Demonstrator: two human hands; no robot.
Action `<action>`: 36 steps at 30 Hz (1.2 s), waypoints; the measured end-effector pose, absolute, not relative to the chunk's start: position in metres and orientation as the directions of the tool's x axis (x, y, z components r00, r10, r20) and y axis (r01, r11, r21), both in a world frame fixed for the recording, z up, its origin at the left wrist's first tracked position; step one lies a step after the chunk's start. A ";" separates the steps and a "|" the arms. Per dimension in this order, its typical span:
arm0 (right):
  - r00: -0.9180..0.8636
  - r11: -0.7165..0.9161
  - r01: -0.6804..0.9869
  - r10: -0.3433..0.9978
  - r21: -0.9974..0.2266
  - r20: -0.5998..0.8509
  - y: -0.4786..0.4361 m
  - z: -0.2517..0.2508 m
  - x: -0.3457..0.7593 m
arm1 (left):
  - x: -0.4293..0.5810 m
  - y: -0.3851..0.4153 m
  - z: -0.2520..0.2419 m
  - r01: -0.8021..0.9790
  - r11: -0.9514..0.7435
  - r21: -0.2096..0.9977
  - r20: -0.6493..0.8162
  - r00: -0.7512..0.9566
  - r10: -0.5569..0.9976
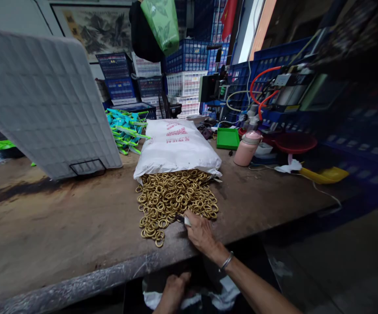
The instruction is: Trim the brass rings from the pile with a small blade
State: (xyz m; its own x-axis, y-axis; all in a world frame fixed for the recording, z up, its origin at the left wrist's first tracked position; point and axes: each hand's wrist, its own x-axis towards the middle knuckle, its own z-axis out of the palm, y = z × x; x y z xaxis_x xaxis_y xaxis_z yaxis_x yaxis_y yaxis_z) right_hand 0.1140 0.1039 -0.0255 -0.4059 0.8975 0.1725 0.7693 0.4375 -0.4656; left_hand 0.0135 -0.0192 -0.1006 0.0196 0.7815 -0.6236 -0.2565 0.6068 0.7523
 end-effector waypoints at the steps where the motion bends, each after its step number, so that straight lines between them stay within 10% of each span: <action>1: -0.400 0.427 0.748 0.901 -0.508 0.169 0.105 -0.026 0.115 | 0.014 -0.020 -0.097 -0.247 0.596 0.764 -0.612 0.014 0.790; 9: -0.417 0.295 0.429 0.903 -0.854 0.103 0.094 -0.011 0.123 | 0.016 -0.023 -0.049 -0.133 0.383 0.914 -0.401 -0.151 0.904; 15: -0.536 0.306 0.371 0.842 -0.877 0.068 0.074 -0.007 0.133 | 0.007 -0.003 -0.011 -0.134 0.139 0.981 -0.182 -0.400 0.899; 27: -0.518 0.030 0.268 0.847 -0.963 -0.118 0.061 0.001 0.126 | 0.001 0.005 -0.019 0.204 -0.025 0.979 0.084 -0.284 0.955; 36: -0.417 -0.002 0.286 0.900 -0.958 -0.126 0.067 -0.008 0.124 | 0.008 0.006 -0.004 -0.100 0.238 0.966 -0.252 -0.177 0.951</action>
